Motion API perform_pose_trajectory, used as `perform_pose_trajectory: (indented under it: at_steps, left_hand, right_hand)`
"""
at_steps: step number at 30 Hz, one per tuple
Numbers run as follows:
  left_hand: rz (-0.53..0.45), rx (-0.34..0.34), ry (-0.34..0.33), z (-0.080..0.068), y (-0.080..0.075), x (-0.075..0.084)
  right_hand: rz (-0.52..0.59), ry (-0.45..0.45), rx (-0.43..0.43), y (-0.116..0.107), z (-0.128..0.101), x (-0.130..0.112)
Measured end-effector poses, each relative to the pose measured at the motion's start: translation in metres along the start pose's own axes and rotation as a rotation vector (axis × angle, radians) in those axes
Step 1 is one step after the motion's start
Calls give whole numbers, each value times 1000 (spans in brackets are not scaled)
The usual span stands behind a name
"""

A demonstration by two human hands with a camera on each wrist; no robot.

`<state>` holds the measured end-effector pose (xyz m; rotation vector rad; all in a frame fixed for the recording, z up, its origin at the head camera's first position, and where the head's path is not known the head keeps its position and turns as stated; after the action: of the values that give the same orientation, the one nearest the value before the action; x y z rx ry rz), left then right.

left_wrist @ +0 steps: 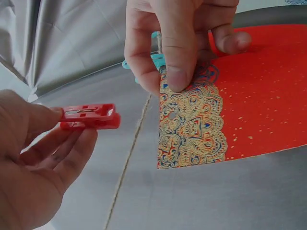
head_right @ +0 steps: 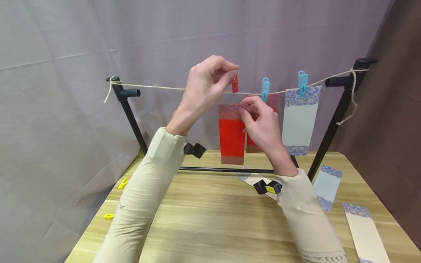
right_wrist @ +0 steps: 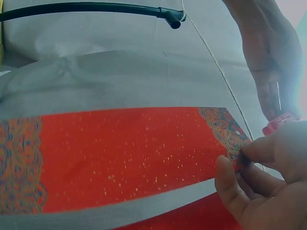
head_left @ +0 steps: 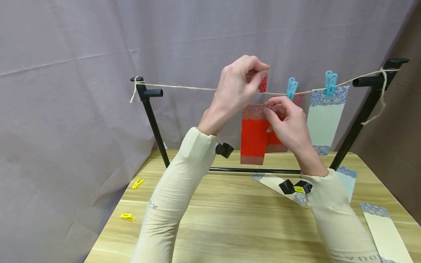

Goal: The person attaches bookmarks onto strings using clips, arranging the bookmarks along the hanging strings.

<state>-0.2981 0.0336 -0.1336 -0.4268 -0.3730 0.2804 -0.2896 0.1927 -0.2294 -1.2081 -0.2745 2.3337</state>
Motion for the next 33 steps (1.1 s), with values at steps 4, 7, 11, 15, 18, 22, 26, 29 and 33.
perform_pose_trajectory:
  at_steps: [4,7,11,15,18,22,26,29,33]
  left_hand:
    - [9,-41,-58,0,4,-5]
    - [20,-61,-105,1,6,-10]
    - [32,-79,-142,1,10,-17]
    - [44,-111,-159,-1,14,-21]
    - [51,-142,-162,-3,18,-22]
    - [71,-176,-154,-4,20,-22]
    - [108,-200,-154,-4,22,-22]
    - [115,-244,-173,-5,24,-20]
    - [118,-316,-190,-5,28,-16]
  right_hand:
    - [4,0,21,-1,2,0]
    - [2,7,25,0,4,1]
    - [11,19,24,2,5,1]
    - [28,19,34,1,7,1]
    - [44,11,45,0,9,2]
    - [68,0,65,-1,10,3]
    - [75,-5,66,-2,11,2]
    - [68,-2,56,-2,10,3]
    - [58,17,56,-4,9,7]
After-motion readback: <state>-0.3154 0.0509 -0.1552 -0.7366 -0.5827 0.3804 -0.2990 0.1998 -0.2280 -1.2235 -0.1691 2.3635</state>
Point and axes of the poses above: each hand's wrist, its own z-axis towards the middle knuckle, its own y-axis out of the palm, x = y × z, the point moved 4 cm from there along z, towards the middle knuckle, and after that the axes turned 7 degrees about y, right-handed, at the moved point
